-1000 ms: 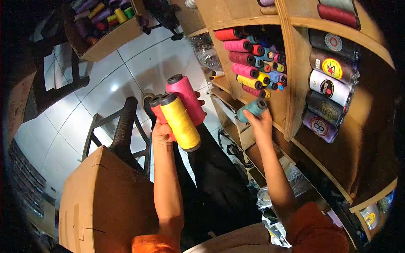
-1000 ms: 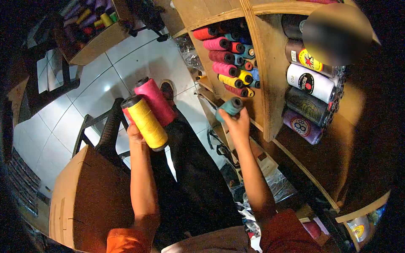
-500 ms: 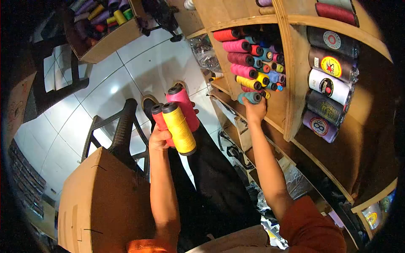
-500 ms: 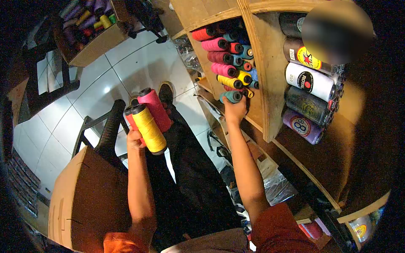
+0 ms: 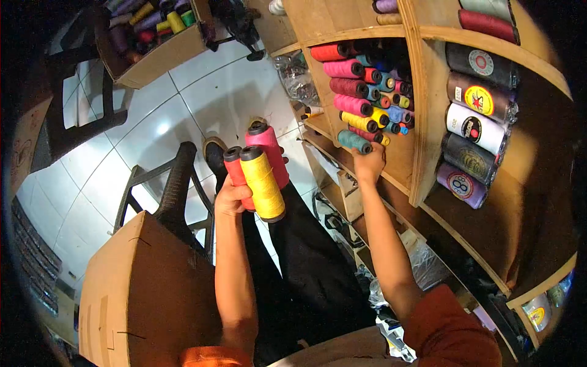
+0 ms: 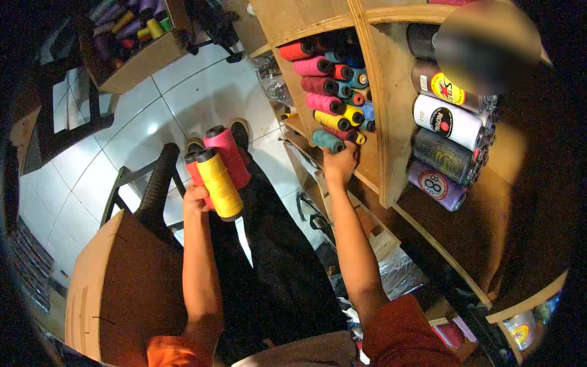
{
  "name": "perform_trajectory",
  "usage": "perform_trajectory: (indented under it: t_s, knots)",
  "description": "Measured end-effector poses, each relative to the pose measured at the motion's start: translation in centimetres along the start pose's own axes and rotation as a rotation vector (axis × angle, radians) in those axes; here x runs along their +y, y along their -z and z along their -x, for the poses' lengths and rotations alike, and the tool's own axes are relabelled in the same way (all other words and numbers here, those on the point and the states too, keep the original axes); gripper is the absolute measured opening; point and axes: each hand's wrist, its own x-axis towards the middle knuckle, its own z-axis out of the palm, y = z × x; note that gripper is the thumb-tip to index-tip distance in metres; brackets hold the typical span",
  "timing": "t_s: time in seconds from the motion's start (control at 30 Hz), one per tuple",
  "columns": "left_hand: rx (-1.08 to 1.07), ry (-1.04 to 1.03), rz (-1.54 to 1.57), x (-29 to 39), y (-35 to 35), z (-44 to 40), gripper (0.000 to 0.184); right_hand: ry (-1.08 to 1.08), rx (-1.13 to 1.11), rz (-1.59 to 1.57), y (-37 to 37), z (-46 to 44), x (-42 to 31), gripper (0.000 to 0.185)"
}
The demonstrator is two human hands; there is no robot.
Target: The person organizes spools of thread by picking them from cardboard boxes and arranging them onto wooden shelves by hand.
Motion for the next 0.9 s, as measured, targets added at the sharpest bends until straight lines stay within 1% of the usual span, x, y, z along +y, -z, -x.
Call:
perform_trajectory:
  t_s: [0.03, 0.1, 0.13, 0.2, 0.23, 0.33, 0.43, 0.47, 0.5, 0.53, 0.57, 0.6, 0.63, 0.67, 0.73, 0.83, 0.9]
  knots:
    - [-0.004, -0.003, 0.003, 0.0, 0.0, 0.0, 0.085, -0.016, -0.047, 0.037, 0.1, 0.0, -0.1, 0.060]
    - [0.015, -0.008, -0.016, -0.3, 1.1, 0.2, 0.084, -0.006, -0.075, 0.105, 0.6, 0.1, -0.7, 0.061]
    - [0.017, -0.016, -0.022, -0.6, 1.4, 0.2, 0.080, -0.002, -0.088, 0.141, 1.0, 0.1, -1.2, 0.062]
    - [0.021, -0.037, -0.033, -0.7, 1.7, 0.1, 0.072, -0.003, -0.052, 0.132, 2.1, 0.4, -2.0, 0.063]
    - [0.033, -0.032, -0.036, -0.7, 1.7, 0.1, 0.073, -0.004, -0.034, 0.127, 2.4, 0.7, -2.2, 0.063]
    - [0.048, -0.012, -0.032, -0.5, 1.1, 0.0, 0.074, 0.178, 0.022, 0.138, 3.1, 1.1, -2.3, 0.059]
    - [-0.001, 0.017, -0.023, -0.1, 0.2, -0.7, 0.078, 0.250, -0.244, -0.113, 4.8, 2.1, -4.5, 0.051]
    - [-0.025, 0.024, -0.032, -0.1, 0.0, -0.8, 0.079, 0.250, -0.312, -0.364, 4.5, 3.1, -4.9, 0.042]
    - [-0.049, 0.029, -0.041, -0.1, -0.4, -1.0, 0.079, 0.207, -0.585, -0.574, 6.3, 4.3, -7.0, 0.039]
    - [-0.026, 0.032, -0.068, -0.3, -0.8, -1.1, 0.079, 0.219, -0.827, -0.618, 7.9, 5.1, -8.8, 0.038]
    - [-0.005, 0.033, -0.097, -0.5, -1.2, -1.2, 0.079, 0.151, -1.083, -0.709, 9.6, 6.0, -10.3, 0.043]
    - [0.012, 0.028, -0.126, -0.6, -1.7, -1.4, 0.079, 0.141, -1.179, -0.751, 10.5, 7.3, -11.2, 0.053]
    - [0.025, 0.026, -0.153, -0.9, -2.0, -1.7, 0.079, 0.344, -1.090, -0.668, 10.1, 8.7, -11.5, 0.064]
    - [0.027, 0.023, -0.135, -0.8, -3.4, -1.8, 0.077, 0.418, -1.009, -0.598, 12.1, 9.9, -13.7, 0.070]
    - [0.003, 0.019, -0.171, -0.2, -4.7, -1.8, 0.075, 0.520, -0.857, -0.400, 12.5, 10.1, -14.2, 0.070]
    - [0.011, -0.031, -0.195, 1.3, -7.1, -1.4, 0.078, 0.376, -1.010, -0.620, 13.6, 9.5, -14.9, 0.064]
    - [0.024, -0.087, -0.239, 2.3, -8.4, -1.6, 0.081, 0.183, -1.114, -1.014, 14.3, 9.2, -15.2, 0.061]
